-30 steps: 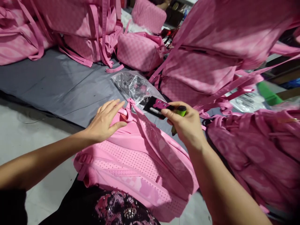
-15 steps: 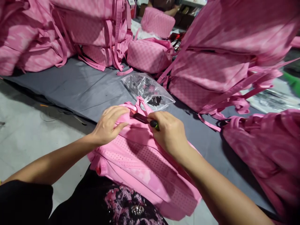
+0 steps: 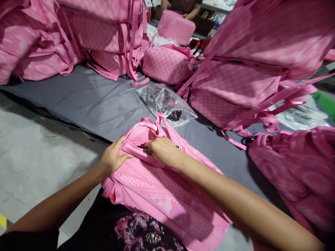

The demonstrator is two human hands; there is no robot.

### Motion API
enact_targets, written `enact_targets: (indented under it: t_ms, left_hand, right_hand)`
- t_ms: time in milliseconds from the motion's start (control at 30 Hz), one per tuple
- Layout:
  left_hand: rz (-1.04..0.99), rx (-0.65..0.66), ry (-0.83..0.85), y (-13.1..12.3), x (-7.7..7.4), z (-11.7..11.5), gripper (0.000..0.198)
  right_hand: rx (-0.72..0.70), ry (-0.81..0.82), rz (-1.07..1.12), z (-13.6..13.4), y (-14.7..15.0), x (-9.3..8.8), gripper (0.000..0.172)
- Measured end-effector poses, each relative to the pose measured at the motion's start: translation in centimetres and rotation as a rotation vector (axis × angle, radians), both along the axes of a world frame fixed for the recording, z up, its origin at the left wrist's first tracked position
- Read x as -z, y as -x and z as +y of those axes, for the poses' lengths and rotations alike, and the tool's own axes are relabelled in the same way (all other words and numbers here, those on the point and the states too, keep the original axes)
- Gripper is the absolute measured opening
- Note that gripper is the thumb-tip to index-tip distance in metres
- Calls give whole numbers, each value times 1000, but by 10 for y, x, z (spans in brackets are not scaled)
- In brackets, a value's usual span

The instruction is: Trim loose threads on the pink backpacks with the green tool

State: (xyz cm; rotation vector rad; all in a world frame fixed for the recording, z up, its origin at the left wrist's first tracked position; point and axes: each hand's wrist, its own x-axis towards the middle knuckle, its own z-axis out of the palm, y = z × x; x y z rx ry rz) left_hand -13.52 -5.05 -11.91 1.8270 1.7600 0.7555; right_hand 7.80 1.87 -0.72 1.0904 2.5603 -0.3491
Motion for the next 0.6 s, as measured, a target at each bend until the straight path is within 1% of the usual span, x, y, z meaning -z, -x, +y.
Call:
enact_targets:
  t_ms: [67,133,200,267,333,400,467,500,533,600]
  left_hand:
    - [-3,11,10,1,3,2,81]
    - [-10,28,12,2,4,5,83]
    - [-18,37,2,5,5,6,82]
    - [-33,42,-18,8,5,5,78]
    - [-53,41,-34,13,4,3,77]
    - [-55,33,-15,17,1,3,78]
    - [-12,15,43,18,-4,5,78]
    - [21,2,72,17,-8,7,76]
    - [54,-12,99,15,-12,8,75]
    - [101,-45,146,9,-22,11,73]
  right_hand:
    - [-42,3,-12,0,1,-4,23]
    - [-26,-17,7,2,5,-6,26]
    - [3,-32,103,4,13,-5,29]
    - [6,-25,226,5,26,-1,28]
    - [-36,-7,295,7,40,3,23]
    - [-130,-6,305,12,46,5,22]
    - [-245,-36,260,15,40,2,23]
    - [-261,-50,198,15,32,-1,24]
    - [-244,-61,121,13,22,-5,24]
    - [-124,-67,-39,5,-1,-15,24]
